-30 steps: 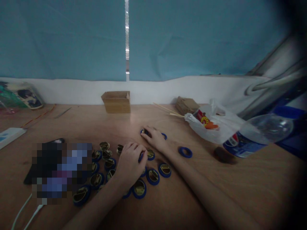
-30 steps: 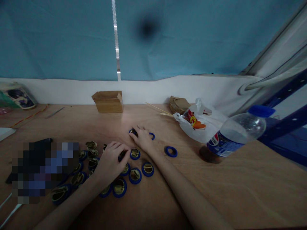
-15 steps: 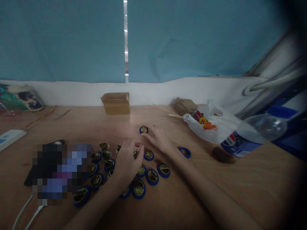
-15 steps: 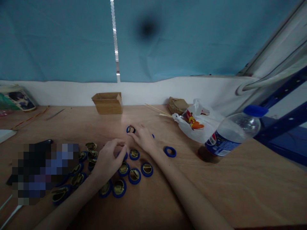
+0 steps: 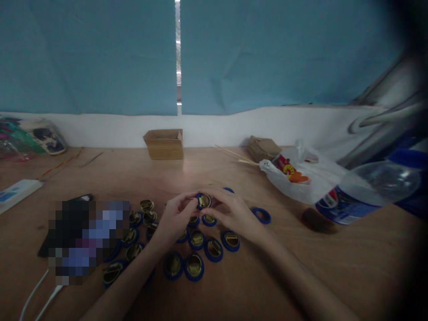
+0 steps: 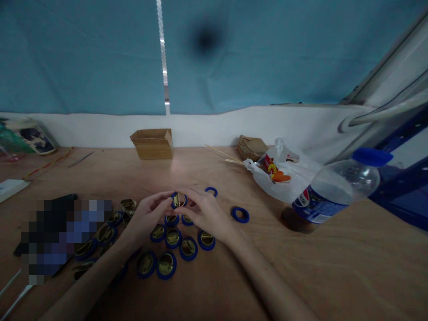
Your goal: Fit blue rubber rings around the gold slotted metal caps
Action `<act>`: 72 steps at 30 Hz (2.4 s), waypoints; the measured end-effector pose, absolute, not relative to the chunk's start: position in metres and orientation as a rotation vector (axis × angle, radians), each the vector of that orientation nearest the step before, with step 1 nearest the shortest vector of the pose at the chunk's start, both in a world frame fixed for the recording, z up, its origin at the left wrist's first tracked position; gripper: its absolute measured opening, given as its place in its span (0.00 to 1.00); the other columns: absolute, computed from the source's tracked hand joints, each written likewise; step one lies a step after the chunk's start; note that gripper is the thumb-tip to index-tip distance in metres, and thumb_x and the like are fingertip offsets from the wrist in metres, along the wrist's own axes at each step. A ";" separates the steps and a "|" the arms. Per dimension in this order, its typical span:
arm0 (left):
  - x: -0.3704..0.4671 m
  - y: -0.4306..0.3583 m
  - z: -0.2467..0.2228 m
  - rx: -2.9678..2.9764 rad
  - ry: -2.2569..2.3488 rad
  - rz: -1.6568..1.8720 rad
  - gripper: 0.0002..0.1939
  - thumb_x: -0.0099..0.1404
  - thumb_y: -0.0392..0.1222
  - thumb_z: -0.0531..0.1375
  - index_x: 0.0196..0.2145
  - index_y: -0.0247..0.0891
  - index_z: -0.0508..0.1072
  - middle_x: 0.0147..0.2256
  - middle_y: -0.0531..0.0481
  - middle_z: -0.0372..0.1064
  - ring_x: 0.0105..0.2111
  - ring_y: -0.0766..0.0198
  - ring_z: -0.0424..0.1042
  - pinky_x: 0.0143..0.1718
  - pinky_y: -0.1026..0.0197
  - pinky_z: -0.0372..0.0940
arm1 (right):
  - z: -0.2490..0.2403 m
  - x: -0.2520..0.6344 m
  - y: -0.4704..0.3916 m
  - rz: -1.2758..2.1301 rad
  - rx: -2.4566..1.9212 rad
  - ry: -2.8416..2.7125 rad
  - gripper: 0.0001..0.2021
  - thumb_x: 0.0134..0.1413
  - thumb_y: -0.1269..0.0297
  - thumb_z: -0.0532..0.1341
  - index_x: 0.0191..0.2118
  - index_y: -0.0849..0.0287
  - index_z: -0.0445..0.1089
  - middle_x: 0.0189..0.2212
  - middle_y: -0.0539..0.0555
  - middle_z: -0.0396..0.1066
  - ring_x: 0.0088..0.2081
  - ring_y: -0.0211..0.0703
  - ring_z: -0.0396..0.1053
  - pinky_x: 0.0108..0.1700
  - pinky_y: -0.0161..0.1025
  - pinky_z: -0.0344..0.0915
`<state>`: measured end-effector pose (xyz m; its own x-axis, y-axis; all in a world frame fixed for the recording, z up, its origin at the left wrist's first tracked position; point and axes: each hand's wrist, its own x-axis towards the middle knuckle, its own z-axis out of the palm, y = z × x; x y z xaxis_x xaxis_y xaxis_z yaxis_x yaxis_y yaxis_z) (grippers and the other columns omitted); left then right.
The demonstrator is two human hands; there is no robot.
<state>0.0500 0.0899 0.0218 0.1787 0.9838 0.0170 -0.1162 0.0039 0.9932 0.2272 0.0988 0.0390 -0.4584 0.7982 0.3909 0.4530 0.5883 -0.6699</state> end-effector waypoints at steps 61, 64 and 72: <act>0.054 0.080 0.028 1.158 0.791 1.002 0.16 0.61 0.38 0.63 0.46 0.31 0.68 0.32 0.44 0.79 0.31 0.61 0.80 0.34 0.62 0.73 | 0.029 0.243 0.099 1.596 -0.757 -1.412 0.21 0.51 0.67 0.65 0.52 0.54 0.66 0.50 0.56 0.73 0.47 0.44 0.74 0.48 0.40 0.70; 0.054 0.080 0.029 1.173 0.792 0.999 0.18 0.61 0.38 0.62 0.47 0.30 0.68 0.32 0.43 0.79 0.32 0.60 0.80 0.35 0.62 0.73 | 0.029 0.244 0.100 1.605 -0.778 -1.420 0.21 0.51 0.69 0.65 0.51 0.53 0.65 0.52 0.55 0.72 0.48 0.44 0.74 0.47 0.41 0.71; 0.053 0.084 0.025 1.248 0.897 0.989 0.13 0.66 0.45 0.57 0.45 0.34 0.69 0.32 0.45 0.78 0.29 0.58 0.80 0.31 0.59 0.75 | 0.027 0.245 0.102 1.599 -0.759 -1.512 0.22 0.52 0.69 0.64 0.53 0.52 0.63 0.53 0.55 0.71 0.50 0.45 0.72 0.51 0.45 0.69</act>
<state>0.0533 0.0841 0.0252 0.3306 0.9437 -0.0112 -0.1030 0.0479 0.9935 0.2450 0.1021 0.0268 -0.5073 0.8566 0.0945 -0.1419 0.0251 -0.9896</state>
